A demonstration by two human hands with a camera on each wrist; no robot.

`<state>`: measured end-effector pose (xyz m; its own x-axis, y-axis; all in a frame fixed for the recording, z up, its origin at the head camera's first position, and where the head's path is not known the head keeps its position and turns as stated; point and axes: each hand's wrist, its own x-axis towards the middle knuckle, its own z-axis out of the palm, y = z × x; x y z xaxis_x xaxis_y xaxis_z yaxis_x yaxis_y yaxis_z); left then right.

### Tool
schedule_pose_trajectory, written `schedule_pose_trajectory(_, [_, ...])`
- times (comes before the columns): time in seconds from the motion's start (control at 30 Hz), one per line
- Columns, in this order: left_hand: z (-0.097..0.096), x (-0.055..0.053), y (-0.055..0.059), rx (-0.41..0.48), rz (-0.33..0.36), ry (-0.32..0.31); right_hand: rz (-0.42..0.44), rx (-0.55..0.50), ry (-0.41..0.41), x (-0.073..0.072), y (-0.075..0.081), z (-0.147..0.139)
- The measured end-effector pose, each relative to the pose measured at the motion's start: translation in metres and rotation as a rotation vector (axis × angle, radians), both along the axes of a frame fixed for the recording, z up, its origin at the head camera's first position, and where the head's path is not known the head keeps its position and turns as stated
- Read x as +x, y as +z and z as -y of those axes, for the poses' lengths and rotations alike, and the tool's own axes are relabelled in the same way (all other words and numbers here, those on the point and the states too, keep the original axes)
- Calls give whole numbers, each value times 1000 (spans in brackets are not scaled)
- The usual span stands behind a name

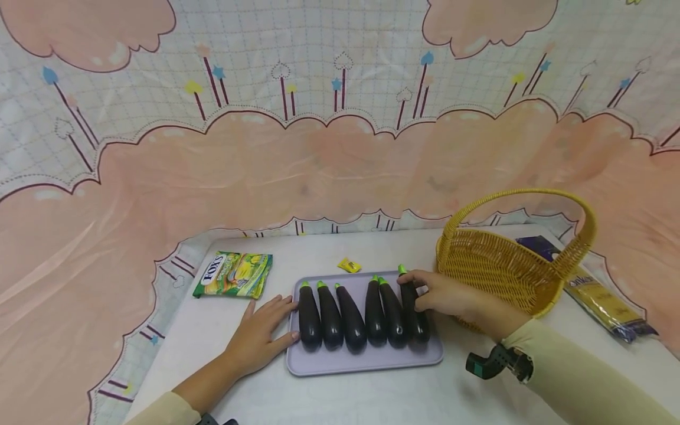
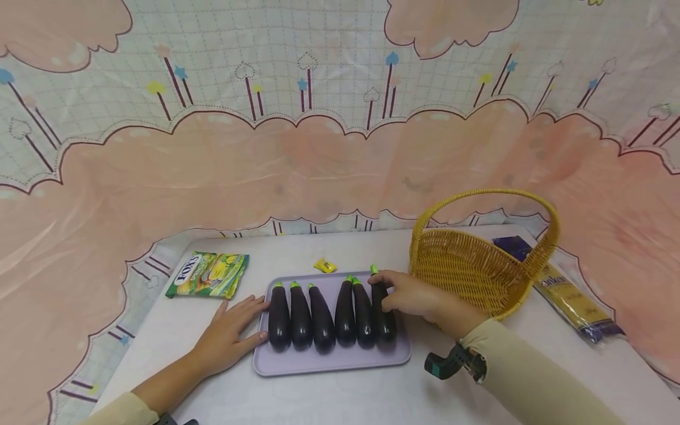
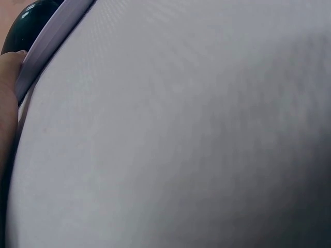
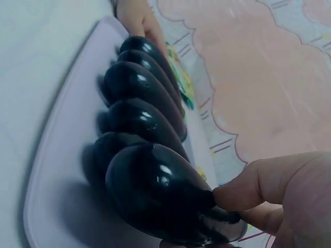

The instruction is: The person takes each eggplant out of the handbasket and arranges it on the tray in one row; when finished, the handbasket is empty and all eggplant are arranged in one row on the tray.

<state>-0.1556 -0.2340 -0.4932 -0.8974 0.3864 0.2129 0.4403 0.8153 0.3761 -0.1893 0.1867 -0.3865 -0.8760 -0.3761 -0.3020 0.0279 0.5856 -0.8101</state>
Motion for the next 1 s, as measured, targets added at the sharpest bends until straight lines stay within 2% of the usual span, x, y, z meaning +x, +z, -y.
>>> schedule_pose_trajectory(0.2, [0, 0, 0, 4, -9, 0, 24, -36, -62, 0, -12, 3])
schedule_pose_trajectory(0.5, [-2, 0, 4, 29, -39, -15, -8, 1, -105, -2, -24, 7])
schedule_pose_trajectory(0.87, [-5, -2, 5, 46, -33, -22, -99, 67, -152, 8, -19, 9])
schedule_pose_trajectory(1.0, [-4, -2, 4, 45, -31, -21, -129, 26, -186, 14, -14, 7])
